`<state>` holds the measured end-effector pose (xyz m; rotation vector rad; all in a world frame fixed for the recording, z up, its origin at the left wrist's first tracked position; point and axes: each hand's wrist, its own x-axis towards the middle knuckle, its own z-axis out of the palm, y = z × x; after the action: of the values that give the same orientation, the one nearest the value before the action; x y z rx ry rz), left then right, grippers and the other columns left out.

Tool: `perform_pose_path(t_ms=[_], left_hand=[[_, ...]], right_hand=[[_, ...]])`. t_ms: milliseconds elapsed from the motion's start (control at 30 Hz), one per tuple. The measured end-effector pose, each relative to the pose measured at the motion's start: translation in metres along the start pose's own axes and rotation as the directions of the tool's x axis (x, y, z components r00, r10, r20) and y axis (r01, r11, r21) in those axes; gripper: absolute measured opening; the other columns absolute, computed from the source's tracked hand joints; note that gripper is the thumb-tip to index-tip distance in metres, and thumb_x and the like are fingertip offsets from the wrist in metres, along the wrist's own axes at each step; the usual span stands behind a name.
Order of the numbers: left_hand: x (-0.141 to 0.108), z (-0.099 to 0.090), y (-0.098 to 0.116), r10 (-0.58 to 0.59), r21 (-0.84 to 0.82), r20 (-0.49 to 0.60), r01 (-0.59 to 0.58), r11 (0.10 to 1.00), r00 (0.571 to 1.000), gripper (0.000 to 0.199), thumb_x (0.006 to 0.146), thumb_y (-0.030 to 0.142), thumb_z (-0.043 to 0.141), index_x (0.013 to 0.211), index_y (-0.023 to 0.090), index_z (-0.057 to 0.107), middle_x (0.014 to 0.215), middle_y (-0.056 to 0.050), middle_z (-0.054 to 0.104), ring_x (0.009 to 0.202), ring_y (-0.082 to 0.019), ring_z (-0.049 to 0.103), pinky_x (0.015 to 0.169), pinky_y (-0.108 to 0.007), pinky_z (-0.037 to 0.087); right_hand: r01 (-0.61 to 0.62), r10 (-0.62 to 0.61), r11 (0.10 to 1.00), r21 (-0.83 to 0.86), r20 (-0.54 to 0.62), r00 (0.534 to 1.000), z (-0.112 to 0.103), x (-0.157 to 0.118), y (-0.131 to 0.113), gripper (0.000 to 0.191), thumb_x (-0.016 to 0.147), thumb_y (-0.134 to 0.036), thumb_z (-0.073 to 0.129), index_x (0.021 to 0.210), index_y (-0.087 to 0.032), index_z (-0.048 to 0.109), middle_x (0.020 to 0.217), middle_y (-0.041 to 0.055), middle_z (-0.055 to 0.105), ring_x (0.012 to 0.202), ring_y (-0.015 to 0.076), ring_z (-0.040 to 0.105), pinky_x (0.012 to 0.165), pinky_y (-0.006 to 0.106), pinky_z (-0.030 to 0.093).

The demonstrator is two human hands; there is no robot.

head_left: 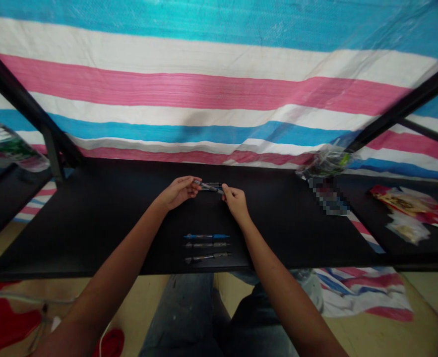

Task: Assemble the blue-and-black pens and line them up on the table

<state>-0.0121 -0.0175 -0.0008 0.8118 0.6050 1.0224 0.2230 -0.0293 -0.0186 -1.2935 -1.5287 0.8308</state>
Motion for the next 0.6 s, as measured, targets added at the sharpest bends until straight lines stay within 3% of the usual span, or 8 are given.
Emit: perform_pose_path(t_ms=[333,467,600], left_hand=[[-0.0053,0.005,-0.0063,-0.016,0.046,0.097,0.011,0.999,0.995,0.031,0.071,0.033,0.088,0.089,0.013,0.072,0.075,-0.006,0.07,0.066,-0.013,0.065,0.06,-0.022,0.049],[-0.0042,0.0064,-0.0042,-0.012,0.01,0.065,0.011,1.0,0.998,0.036,0.072,0.037,0.087,0.094,0.013,0.074,0.076,-0.007,0.071,0.067,-0.014,0.065,0.061,-0.023,0.05],[-0.0045,0.004,0.0022,-0.008,0.078,0.05,0.004,0.997,0.999,0.036,0.073,0.036,0.086,0.097,0.011,0.074,0.079,-0.008,0.072,0.071,-0.014,0.065,0.064,-0.023,0.049]], right_hand=[[0.003,-0.003,1.0,-0.004,-0.003,1.0,-0.002,0.0,0.0046,0.063,0.088,-0.07,0.048,0.05,-0.02,0.051,0.047,-0.0022,0.043,0.046,0.0114,0.038,0.049,0.027,0.029],[-0.007,0.007,1.0,0.005,0.017,1.0,0.0002,0.0004,0.0057,0.063,0.089,-0.071,0.047,0.051,-0.02,0.051,0.046,-0.0023,0.042,0.045,0.0115,0.038,0.047,0.027,0.028],[-0.012,0.012,1.0,0.011,0.004,1.0,0.0012,0.0006,0.0063,0.062,0.089,-0.07,0.047,0.051,-0.02,0.05,0.046,-0.0025,0.041,0.045,0.0113,0.037,0.047,0.027,0.028]])
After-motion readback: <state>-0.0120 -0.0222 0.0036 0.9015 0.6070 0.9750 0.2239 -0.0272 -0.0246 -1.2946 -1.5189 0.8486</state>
